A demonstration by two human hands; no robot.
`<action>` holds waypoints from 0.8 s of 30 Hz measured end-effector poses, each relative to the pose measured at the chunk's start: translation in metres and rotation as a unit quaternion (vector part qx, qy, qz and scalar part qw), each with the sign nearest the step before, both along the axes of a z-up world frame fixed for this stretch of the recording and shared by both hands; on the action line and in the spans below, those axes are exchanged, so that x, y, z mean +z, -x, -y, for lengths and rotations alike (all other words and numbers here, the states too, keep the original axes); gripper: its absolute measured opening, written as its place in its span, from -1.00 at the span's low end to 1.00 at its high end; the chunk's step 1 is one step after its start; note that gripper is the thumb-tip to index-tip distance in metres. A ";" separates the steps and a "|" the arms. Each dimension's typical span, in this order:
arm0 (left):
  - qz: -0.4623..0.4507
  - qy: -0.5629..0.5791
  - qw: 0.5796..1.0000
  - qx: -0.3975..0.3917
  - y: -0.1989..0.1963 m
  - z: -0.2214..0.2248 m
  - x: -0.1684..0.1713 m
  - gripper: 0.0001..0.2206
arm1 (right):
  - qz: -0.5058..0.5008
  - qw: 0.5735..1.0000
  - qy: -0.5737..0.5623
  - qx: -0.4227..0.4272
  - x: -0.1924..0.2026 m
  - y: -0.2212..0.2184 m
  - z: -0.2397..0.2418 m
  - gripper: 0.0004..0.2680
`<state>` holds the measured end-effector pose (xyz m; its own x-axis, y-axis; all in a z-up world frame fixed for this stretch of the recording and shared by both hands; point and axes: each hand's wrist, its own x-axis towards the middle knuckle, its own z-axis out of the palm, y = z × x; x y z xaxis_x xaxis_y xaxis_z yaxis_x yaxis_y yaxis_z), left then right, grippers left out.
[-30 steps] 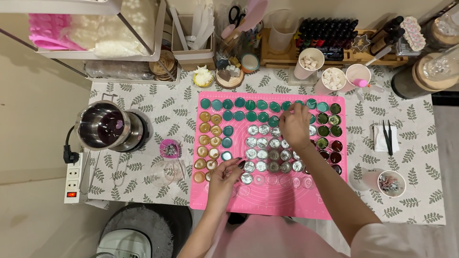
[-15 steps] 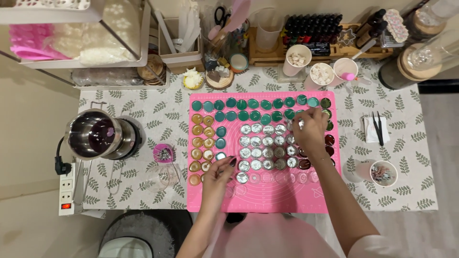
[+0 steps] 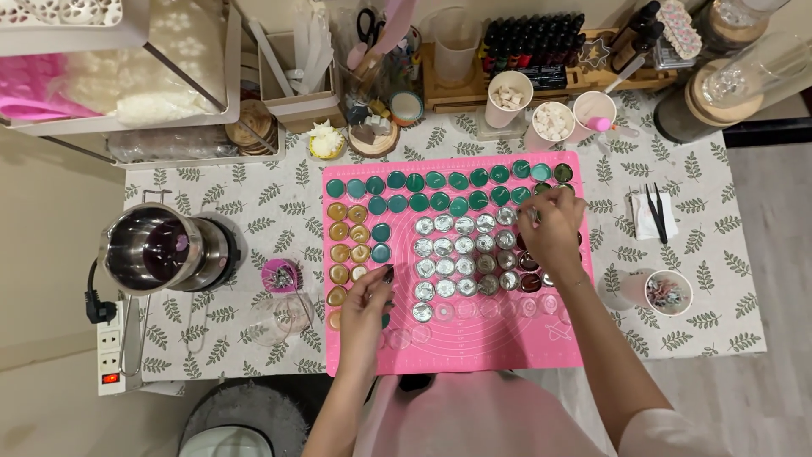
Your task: Placing wicks into small colored tea light cups arranged on a silicone mat.
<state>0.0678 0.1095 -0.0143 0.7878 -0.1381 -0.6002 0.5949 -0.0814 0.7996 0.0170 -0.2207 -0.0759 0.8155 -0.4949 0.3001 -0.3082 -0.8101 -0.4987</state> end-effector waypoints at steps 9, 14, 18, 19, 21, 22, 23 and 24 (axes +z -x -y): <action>0.037 0.021 0.995 0.088 0.001 -0.029 -0.006 -0.68 | 0.006 0.995 -0.029 0.094 0.005 -0.083 -0.047 -0.92; 0.010 0.037 0.991 0.132 0.001 -0.047 0.007 -0.68 | 0.000 0.991 -0.025 0.134 0.004 -0.132 -0.072 -0.92; 0.040 0.027 0.989 0.140 0.003 -0.063 -0.007 -0.68 | -0.006 0.987 -0.010 0.161 0.001 -0.158 -0.083 -0.92; 0.052 0.036 0.987 0.145 0.003 -0.066 -0.011 -0.68 | -0.008 0.986 -0.007 0.167 0.001 -0.161 -0.087 -0.92; 0.054 0.031 0.985 0.159 -0.001 -0.070 -0.004 -0.69 | -0.009 0.983 -0.018 0.180 0.011 -0.159 -0.099 -0.93; 0.059 0.029 0.984 0.167 -0.003 -0.071 0.000 -0.69 | -0.007 0.982 -0.028 0.188 0.016 -0.157 -0.104 -0.94; 0.057 0.028 0.984 0.168 -0.006 -0.075 -0.003 -0.69 | -0.009 0.981 -0.029 0.189 0.019 -0.151 -0.112 -0.94; 0.073 0.033 0.982 0.169 -0.009 -0.078 -0.006 -0.70 | -0.007 0.978 -0.034 0.203 0.023 -0.145 -0.119 -0.94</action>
<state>0.0766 0.1878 -0.0198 0.8726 0.1124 -0.4752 0.4569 0.1558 0.8758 0.1624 -0.1020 -0.0533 0.9531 -0.1471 0.2644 0.0254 -0.8319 -0.5543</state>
